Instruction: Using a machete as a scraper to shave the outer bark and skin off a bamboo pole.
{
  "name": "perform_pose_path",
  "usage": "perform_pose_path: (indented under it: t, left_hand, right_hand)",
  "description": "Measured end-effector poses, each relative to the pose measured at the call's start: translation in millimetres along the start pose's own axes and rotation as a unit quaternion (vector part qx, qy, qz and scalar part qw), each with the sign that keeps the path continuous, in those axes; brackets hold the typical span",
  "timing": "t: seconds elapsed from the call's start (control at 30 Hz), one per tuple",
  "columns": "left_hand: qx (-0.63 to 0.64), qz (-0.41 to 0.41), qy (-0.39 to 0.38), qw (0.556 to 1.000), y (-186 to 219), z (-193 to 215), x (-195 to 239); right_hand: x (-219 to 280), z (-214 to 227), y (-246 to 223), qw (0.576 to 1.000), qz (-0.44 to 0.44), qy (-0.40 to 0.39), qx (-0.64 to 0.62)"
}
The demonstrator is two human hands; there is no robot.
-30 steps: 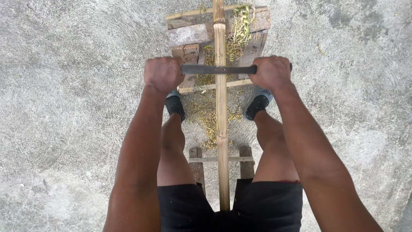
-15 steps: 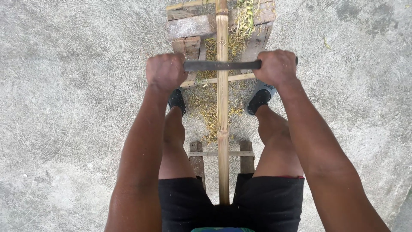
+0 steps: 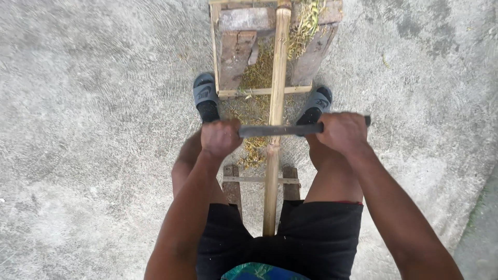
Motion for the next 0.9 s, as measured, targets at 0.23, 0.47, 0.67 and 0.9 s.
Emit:
perform_pose_path:
  t: [0.23,0.47,0.67,0.9]
  left_hand:
    - [0.007,-0.004,0.032,0.999,-31,46,-74]
    - [-0.038,0.046,0.008,0.998,-47,74,-131]
    - [-0.064,0.053,-0.06,0.995,-29,71,-79]
    - [-0.055,0.003,-0.066,0.996,-9,43,24]
  right_hand:
    - [-73,67,7,0.999,0.007,0.027,0.03]
    - [-132,97,25,0.988,0.043,0.136,0.064]
    - [-88,49,9,0.992,0.043,0.115,-0.007]
    - [-16,-64,-16,0.996,0.036,0.026,-0.082]
Point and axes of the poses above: each hand's wrist, its own x-axis away from the middle knuckle, its own z-axis out of the back of the hand, y = z × x, the point moved 2 cm from there along -x, towards the middle knuckle, and after that the axes turned 15 degrees about -y, right-handed, at the moved point
